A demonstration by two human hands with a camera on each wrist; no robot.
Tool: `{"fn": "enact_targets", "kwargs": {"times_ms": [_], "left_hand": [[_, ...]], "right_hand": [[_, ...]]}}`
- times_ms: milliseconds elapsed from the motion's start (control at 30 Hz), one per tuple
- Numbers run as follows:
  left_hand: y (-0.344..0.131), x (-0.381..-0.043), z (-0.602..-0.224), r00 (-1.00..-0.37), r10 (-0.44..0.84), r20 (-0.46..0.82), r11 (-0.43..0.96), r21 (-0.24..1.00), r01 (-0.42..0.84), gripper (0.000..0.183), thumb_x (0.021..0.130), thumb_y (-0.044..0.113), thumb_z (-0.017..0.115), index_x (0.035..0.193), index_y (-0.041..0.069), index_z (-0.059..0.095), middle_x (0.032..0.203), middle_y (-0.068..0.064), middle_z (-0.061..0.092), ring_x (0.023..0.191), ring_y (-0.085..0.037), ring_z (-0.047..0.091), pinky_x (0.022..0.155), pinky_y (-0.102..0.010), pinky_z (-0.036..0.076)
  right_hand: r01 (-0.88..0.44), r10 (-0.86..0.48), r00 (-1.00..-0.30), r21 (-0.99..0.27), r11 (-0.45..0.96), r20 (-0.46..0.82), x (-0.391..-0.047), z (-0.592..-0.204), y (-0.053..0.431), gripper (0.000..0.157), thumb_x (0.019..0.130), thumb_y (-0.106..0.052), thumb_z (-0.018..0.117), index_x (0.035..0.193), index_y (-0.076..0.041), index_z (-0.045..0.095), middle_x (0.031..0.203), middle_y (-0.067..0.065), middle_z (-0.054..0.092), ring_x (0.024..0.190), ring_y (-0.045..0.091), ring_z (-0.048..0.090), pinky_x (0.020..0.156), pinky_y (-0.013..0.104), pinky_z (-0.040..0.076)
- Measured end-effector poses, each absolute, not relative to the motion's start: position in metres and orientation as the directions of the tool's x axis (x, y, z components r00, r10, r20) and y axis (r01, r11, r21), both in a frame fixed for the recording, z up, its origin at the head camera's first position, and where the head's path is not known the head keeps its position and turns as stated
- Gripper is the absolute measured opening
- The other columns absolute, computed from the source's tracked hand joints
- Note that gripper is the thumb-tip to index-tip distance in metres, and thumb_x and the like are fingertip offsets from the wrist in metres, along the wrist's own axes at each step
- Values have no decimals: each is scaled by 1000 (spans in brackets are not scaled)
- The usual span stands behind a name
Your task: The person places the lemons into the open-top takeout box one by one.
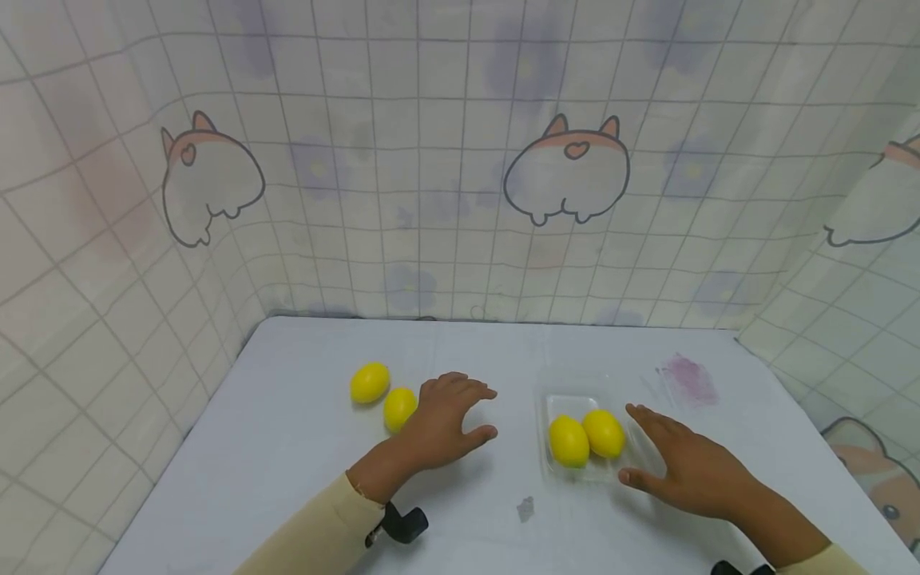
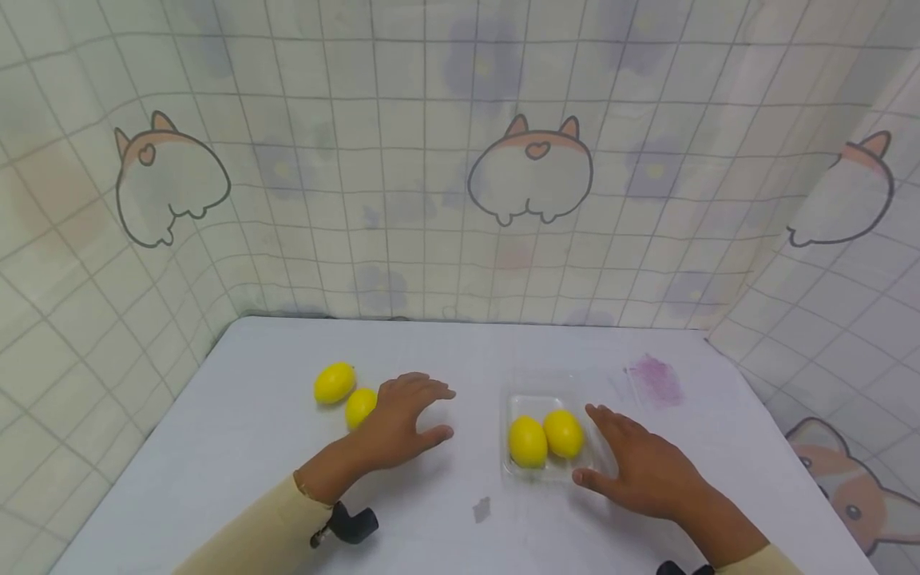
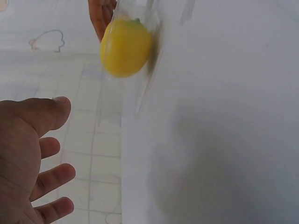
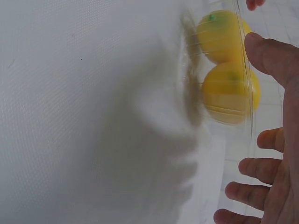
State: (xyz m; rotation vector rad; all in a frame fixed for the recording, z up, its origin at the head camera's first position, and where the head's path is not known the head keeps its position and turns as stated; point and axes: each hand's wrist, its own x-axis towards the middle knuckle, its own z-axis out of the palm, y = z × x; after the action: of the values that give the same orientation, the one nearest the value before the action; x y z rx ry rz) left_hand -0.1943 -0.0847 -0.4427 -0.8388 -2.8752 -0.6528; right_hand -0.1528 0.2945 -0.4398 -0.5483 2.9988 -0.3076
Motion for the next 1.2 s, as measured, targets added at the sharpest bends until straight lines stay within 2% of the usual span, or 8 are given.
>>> {"fn": "enact_targets", "kwargs": {"times_ms": [467, 700, 1200], "left_hand": [[-129, -190, -448, -888, 421, 186, 787, 412, 460, 54, 92, 40, 77, 140, 23, 61, 143, 5, 58, 139, -23, 41, 113, -57, 31], [-150, -187, -447, -916, 356, 186, 815, 418, 402, 55, 89, 38, 81, 139, 23, 62, 142, 5, 58, 138, -22, 43, 113, -54, 32], [-178, -186, -455, -951, 275, 143, 846, 434, 310, 62, 87, 30, 83, 142, 15, 59, 150, -9, 52, 140, -34, 43, 114, -61, 31]], "right_hand": [[-328, -347, -937, -226, 917, -48, -152, -440, 293, 103, 85, -78, 61, 159, -11, 34, 153, 23, 46, 132, 46, 51, 92, 68, 49], [-325, -342, -939, -227, 918, -43, -154, -441, 293, 103, 85, -78, 61, 159, -12, 34, 153, 22, 46, 133, 46, 50, 94, 68, 48], [-334, -349, -937, -221, 916, -29, -156, -445, 295, 103, 85, -78, 60, 159, -12, 33, 153, 22, 47, 132, 46, 51, 93, 68, 48]]}}
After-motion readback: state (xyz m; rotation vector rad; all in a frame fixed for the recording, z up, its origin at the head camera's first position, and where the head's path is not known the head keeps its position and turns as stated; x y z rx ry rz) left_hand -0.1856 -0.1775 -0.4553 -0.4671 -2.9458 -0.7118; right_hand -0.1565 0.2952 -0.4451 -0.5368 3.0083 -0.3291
